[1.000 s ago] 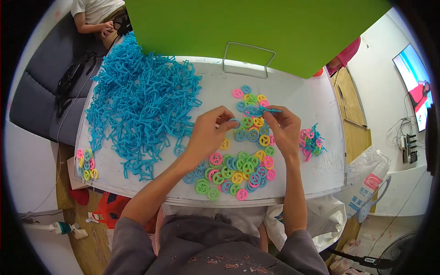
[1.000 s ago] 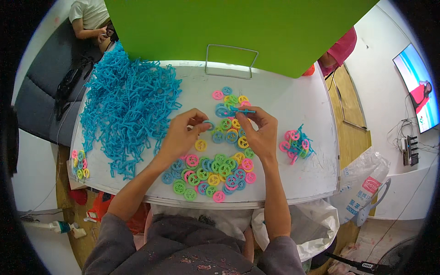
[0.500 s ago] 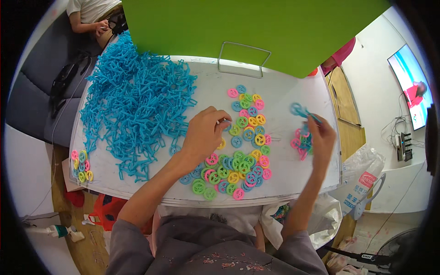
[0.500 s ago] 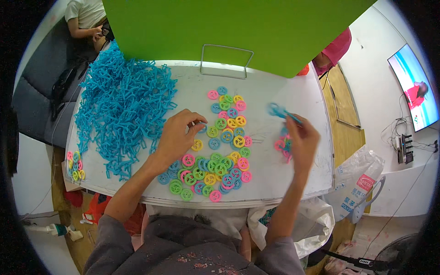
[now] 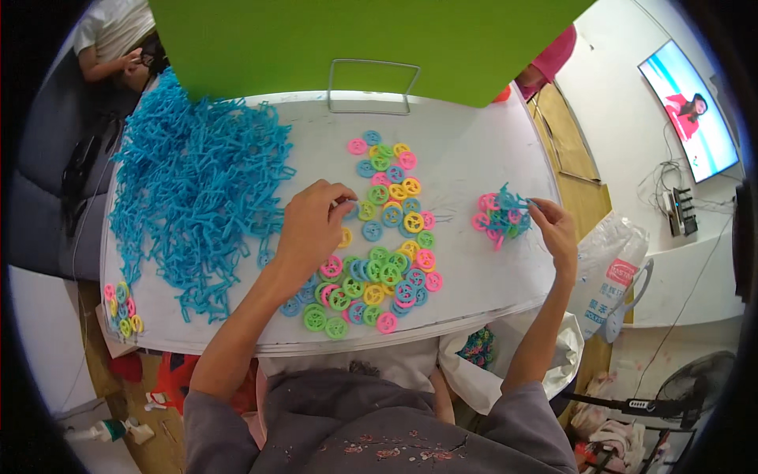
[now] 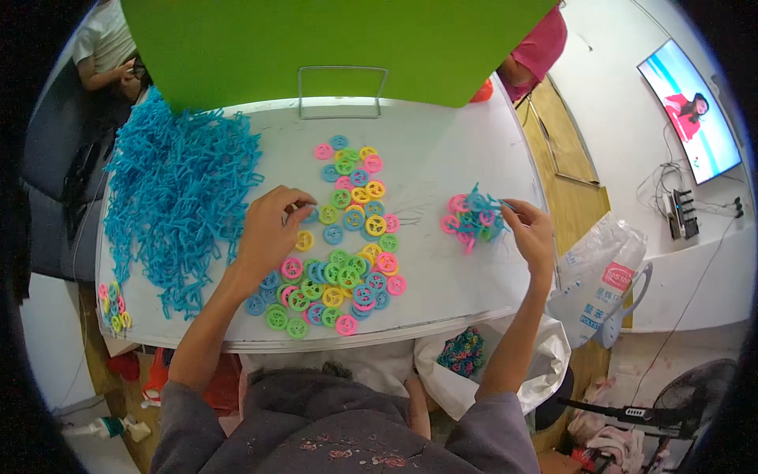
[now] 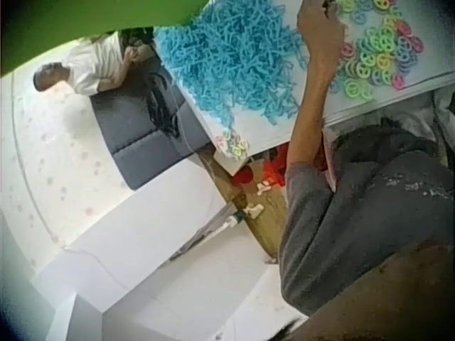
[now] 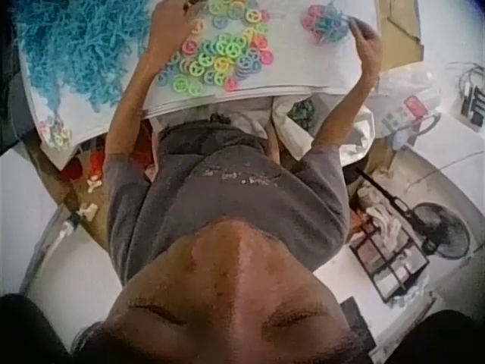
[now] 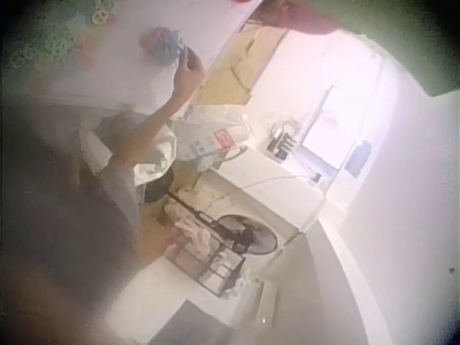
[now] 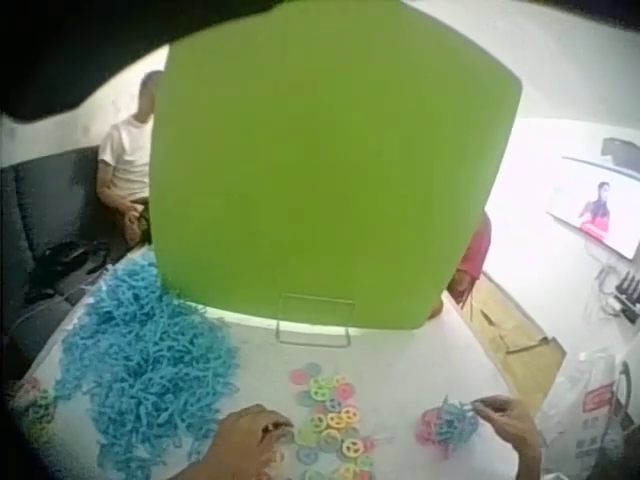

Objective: Assemble colorful plastic gears and smiley face links on a workbench.

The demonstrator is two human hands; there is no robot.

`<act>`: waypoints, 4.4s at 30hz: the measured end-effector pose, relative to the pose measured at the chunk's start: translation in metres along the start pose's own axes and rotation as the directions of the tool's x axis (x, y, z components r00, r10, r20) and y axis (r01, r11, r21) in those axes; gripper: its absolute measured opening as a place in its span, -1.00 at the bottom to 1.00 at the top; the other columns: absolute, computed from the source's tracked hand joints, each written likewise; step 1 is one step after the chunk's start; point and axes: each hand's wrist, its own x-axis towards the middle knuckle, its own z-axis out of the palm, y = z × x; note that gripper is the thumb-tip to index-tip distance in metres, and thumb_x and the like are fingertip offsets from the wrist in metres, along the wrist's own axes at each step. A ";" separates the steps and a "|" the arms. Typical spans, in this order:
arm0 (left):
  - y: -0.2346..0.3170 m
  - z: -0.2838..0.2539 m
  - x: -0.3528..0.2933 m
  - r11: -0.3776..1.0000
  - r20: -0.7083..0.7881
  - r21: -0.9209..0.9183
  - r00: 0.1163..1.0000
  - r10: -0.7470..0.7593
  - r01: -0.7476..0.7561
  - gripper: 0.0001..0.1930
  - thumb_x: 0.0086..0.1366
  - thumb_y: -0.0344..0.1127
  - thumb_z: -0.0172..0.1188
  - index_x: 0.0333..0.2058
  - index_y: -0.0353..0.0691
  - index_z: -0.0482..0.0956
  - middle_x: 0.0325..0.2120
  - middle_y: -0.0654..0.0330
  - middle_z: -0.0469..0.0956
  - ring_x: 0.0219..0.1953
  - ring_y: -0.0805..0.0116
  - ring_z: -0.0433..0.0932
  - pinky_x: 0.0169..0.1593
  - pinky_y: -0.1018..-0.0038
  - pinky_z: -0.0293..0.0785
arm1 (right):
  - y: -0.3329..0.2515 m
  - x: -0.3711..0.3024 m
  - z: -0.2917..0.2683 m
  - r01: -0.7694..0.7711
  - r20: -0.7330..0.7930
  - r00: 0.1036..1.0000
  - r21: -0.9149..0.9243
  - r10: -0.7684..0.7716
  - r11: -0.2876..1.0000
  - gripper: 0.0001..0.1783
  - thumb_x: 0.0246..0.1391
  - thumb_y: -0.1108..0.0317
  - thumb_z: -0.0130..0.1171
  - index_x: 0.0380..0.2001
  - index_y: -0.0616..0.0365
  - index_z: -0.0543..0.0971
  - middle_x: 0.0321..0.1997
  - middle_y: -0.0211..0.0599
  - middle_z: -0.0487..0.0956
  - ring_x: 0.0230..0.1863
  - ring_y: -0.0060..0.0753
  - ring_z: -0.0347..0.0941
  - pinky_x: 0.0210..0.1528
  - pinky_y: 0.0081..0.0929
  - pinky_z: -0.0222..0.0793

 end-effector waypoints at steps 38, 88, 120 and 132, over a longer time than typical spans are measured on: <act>0.007 -0.059 0.011 0.999 -0.074 -0.026 0.996 -0.048 0.046 -0.88 -0.02 -0.43 0.32 -0.45 -0.21 0.58 -0.42 0.21 0.48 -0.34 0.25 0.46 -0.26 0.38 0.34 | -0.106 0.005 0.190 0.325 0.112 0.920 0.315 -0.375 0.892 -0.77 0.12 0.51 0.06 -0.14 0.28 0.54 -0.23 -0.25 0.61 -0.17 -0.50 0.53 -0.09 -0.54 0.41; -0.001 -0.029 0.013 0.485 -0.190 -0.873 0.881 -0.433 0.050 -0.79 0.31 -0.31 0.13 -0.20 -0.31 0.38 -0.24 0.16 0.47 -0.21 0.31 0.58 -0.18 0.46 0.56 | -0.102 -0.018 0.221 0.305 0.242 0.848 0.506 -0.472 0.807 -0.85 -0.02 0.71 0.12 -0.39 0.26 0.56 -0.22 -0.31 0.45 -0.14 -0.50 0.43 -0.11 -0.57 0.44; -0.002 -0.026 0.006 0.988 -0.110 0.113 0.987 0.119 -0.107 -0.77 -0.06 -0.44 0.36 -0.37 -0.18 0.54 -0.35 0.16 0.44 -0.23 0.22 0.42 -0.23 0.38 0.39 | -0.095 -0.001 0.200 0.083 0.227 0.944 0.542 -0.241 0.836 -0.80 0.04 0.59 0.18 -0.21 0.35 0.50 -0.28 -0.27 0.58 -0.25 -0.53 0.54 -0.20 -0.60 0.48; 0.008 -0.023 0.007 0.712 0.084 -0.666 0.971 -0.225 0.223 -0.86 0.24 -0.44 0.17 -0.27 -0.35 0.44 -0.33 0.22 0.51 -0.28 0.47 0.57 -0.27 0.58 0.55 | -0.098 -0.010 0.210 0.190 0.199 0.928 0.477 -0.316 0.858 -0.81 0.01 0.63 0.16 -0.24 0.34 0.56 -0.29 -0.32 0.59 -0.25 -0.54 0.52 -0.23 -0.62 0.44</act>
